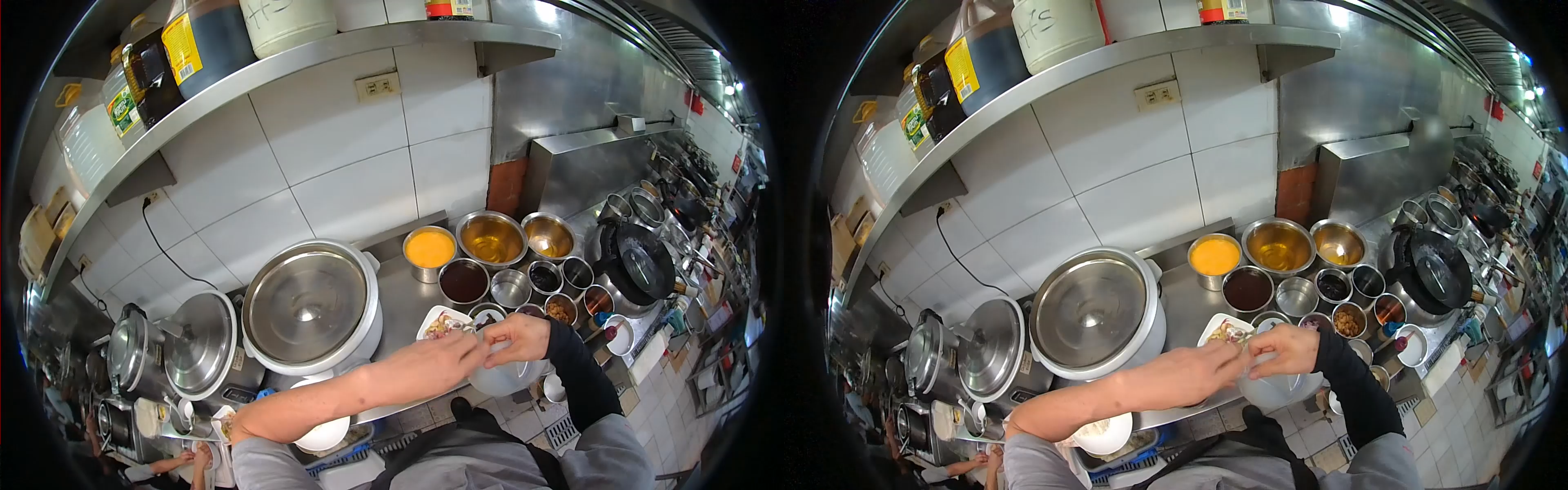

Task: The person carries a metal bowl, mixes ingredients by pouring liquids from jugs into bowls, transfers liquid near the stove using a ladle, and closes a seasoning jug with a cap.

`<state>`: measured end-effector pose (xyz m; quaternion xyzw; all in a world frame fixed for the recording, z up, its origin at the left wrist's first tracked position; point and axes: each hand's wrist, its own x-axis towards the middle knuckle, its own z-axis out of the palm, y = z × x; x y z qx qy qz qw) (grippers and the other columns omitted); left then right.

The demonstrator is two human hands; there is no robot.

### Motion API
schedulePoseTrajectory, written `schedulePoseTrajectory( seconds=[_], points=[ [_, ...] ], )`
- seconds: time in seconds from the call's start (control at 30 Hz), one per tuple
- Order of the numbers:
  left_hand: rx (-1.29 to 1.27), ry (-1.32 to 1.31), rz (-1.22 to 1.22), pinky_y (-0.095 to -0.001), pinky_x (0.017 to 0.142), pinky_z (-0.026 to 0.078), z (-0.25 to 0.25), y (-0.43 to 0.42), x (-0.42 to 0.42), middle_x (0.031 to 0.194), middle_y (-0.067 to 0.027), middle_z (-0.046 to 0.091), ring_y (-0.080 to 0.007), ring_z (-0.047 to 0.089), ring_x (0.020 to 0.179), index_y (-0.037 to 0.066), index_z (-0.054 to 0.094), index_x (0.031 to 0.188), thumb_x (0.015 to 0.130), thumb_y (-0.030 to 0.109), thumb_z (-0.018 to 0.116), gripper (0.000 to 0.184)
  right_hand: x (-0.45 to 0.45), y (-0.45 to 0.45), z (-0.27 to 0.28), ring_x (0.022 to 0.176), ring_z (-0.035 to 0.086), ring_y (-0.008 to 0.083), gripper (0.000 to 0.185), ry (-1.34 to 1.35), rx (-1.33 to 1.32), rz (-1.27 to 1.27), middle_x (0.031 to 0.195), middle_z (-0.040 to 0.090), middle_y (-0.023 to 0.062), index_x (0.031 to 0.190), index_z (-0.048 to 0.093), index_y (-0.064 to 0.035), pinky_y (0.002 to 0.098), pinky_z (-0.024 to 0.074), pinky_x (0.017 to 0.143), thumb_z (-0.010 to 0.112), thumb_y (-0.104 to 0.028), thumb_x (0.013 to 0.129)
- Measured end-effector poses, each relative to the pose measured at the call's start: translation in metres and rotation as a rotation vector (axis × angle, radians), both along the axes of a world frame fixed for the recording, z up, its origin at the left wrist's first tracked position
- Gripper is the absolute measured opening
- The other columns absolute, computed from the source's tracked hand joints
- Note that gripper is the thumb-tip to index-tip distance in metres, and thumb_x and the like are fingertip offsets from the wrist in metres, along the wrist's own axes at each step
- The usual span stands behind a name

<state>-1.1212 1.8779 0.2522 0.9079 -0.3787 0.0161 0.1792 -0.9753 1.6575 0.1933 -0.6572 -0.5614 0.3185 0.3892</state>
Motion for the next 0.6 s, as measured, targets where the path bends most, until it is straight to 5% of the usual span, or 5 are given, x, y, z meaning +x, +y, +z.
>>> schedulePoseTrajectory(
  seconds=[0.23,0.43,0.6],
  points=[
    [-0.072,0.207,0.517,-0.0532,0.077,0.054,-0.049,-0.013,0.015,0.105,-0.0318,0.065,-0.0470,0.068,0.087,-0.008,0.053,0.115,0.106,0.031,0.048,0.040,-0.025,0.018,-0.039,0.077,0.069,0.0302,0.024,-0.088,0.072,-0.344,0.083,0.067,0.0180,0.095,0.065,-0.0025,0.0382,0.0518,0.069,0.076,-0.022,0.087],
    [-0.192,0.002,0.851,-0.0520,0.064,0.055,-0.073,-0.030,0.031,0.088,-0.0264,0.068,-0.0421,0.070,0.082,-0.003,0.056,0.100,0.102,0.026,0.052,0.030,-0.049,0.030,-0.045,0.076,0.068,0.0337,0.016,-0.127,0.258,-0.621,0.081,0.066,0.0194,0.093,0.066,-0.0032,0.0392,0.0509,0.067,0.074,-0.015,0.085],
    [-0.202,-0.398,0.275,-0.0412,0.052,0.052,-0.065,-0.011,0.023,0.075,-0.0131,0.057,-0.0296,0.064,0.065,0.003,0.055,0.083,0.091,0.022,0.065,0.023,-0.031,0.008,-0.022,0.072,0.069,0.0248,0.015,-0.041,0.161,-0.323,0.077,0.066,0.0148,0.093,0.067,-0.0024,0.0341,0.0491,0.064,0.076,-0.009,0.082]
  ],
)
